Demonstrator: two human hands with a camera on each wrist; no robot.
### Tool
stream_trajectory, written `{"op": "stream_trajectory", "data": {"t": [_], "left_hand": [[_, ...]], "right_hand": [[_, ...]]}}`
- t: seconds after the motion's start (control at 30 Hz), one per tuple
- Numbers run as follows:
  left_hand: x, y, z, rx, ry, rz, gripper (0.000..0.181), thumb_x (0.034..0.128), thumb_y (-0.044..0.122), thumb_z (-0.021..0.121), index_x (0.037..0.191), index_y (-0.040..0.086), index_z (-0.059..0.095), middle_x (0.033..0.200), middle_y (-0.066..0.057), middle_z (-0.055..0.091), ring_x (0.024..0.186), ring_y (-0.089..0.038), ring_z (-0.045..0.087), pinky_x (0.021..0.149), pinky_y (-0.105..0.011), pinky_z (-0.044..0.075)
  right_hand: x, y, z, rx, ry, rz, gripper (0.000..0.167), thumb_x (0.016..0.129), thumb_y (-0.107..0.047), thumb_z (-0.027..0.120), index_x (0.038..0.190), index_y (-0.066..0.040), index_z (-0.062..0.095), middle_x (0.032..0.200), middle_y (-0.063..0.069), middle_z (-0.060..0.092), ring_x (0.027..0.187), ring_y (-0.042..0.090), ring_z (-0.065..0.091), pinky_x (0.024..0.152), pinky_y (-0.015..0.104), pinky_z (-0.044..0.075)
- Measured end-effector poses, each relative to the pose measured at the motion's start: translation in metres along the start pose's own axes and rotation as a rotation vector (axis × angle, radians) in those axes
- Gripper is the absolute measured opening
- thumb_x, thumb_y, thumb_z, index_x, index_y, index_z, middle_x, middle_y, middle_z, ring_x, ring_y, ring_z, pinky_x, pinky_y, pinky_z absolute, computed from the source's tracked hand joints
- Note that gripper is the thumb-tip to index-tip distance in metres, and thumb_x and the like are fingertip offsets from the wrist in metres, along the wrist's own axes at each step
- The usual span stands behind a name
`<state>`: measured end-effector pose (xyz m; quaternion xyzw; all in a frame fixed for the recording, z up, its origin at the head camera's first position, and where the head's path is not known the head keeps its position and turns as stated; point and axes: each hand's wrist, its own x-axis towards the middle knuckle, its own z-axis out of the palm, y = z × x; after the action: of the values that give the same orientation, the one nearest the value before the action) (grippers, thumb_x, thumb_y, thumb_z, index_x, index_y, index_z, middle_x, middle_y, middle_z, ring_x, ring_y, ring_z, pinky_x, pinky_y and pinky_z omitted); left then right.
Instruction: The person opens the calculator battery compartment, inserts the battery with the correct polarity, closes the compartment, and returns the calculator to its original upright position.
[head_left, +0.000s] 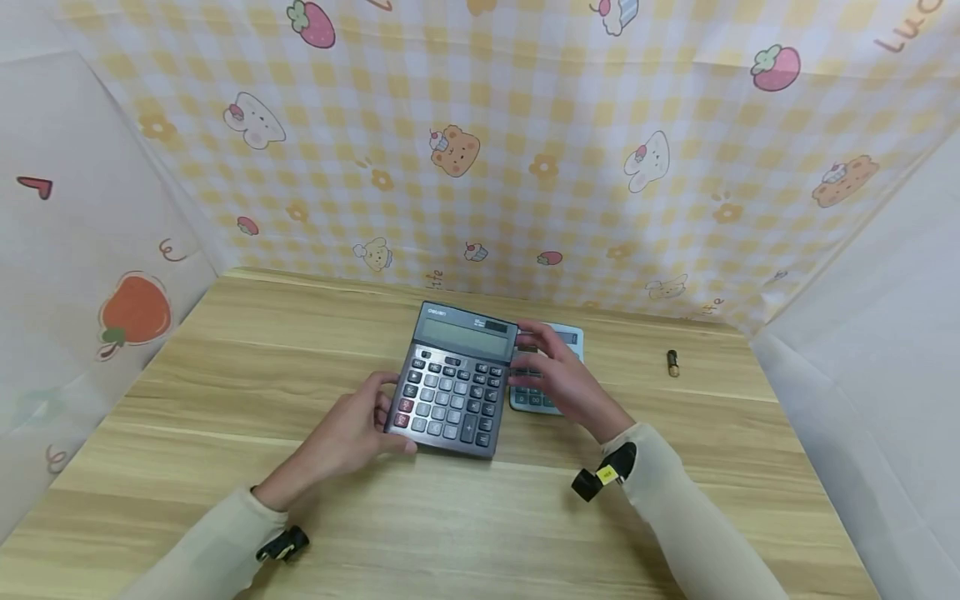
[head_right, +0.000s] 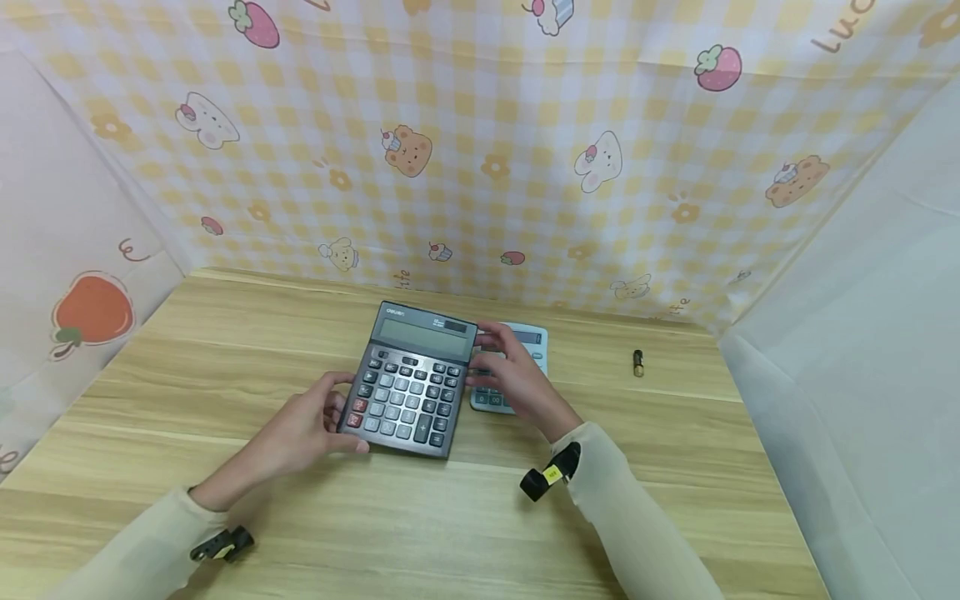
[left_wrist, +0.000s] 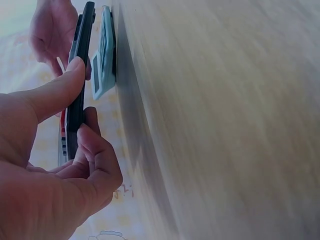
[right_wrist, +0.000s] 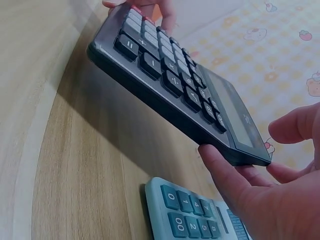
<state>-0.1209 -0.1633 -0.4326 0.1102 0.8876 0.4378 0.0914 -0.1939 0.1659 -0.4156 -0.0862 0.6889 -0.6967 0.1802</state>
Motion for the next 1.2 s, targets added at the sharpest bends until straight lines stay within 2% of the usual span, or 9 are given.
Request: {"op": "stream_trajectory", "data": {"t": [0.23,0.47,0.77,0.97,1.2], "left_hand": [[0.000,0.007,0.002,0.018,0.012,0.026,0.102,0.0750,0.010,0.102,0.157,-0.004,0.044,0.096,0.000,0.068,0.082,-0.016,0.063,0.076,-0.032,0.055],[0.001,0.012,0.005,0.039,0.045,0.087,0.100,0.0735,0.009,0.104,0.154,-0.002,0.045,0.096,-0.002,0.067,0.081,-0.015,0.062,0.073,-0.032,0.054],[0.004,0.017,0.008,0.029,0.060,0.113,0.096,0.0723,0.004,0.103,0.149,0.001,0.046,0.094,-0.002,0.067,0.081,-0.015,0.063,0.073,-0.032,0.054],[0.008,0.020,0.009,0.061,0.062,0.081,0.093,0.0745,0.001,0.101,0.150,0.002,0.047,0.095,-0.002,0.067,0.082,-0.015,0.065,0.076,-0.038,0.056],[0.009,0.021,0.008,0.088,0.072,0.104,0.086,0.0756,0.001,0.101,0.146,0.002,0.051,0.095,-0.002,0.069,0.084,-0.016,0.068,0.078,-0.043,0.057]], "right_hand": [[-0.002,0.000,-0.003,-0.001,0.008,-0.012,0.070,0.110,0.001,0.049,0.174,-0.005,0.020,0.159,0.026,0.040,0.118,0.031,0.061,0.102,0.046,0.059],[-0.007,-0.005,-0.007,-0.041,0.034,-0.046,0.064,0.110,0.001,0.046,0.172,-0.006,0.028,0.156,0.025,0.040,0.124,0.037,0.063,0.101,0.049,0.060],[-0.012,-0.010,-0.011,-0.050,0.047,-0.118,0.055,0.112,0.001,0.042,0.166,-0.004,0.034,0.153,0.024,0.043,0.128,0.039,0.059,0.102,0.054,0.059],[-0.015,-0.016,-0.009,0.002,0.058,-0.141,0.044,0.115,-0.006,0.046,0.159,-0.005,0.037,0.152,0.020,0.044,0.125,0.034,0.060,0.096,0.047,0.062],[-0.017,-0.020,-0.008,0.013,0.069,-0.161,0.034,0.122,-0.020,0.037,0.152,-0.004,0.037,0.147,0.017,0.049,0.126,0.033,0.059,0.099,0.051,0.061]]}}
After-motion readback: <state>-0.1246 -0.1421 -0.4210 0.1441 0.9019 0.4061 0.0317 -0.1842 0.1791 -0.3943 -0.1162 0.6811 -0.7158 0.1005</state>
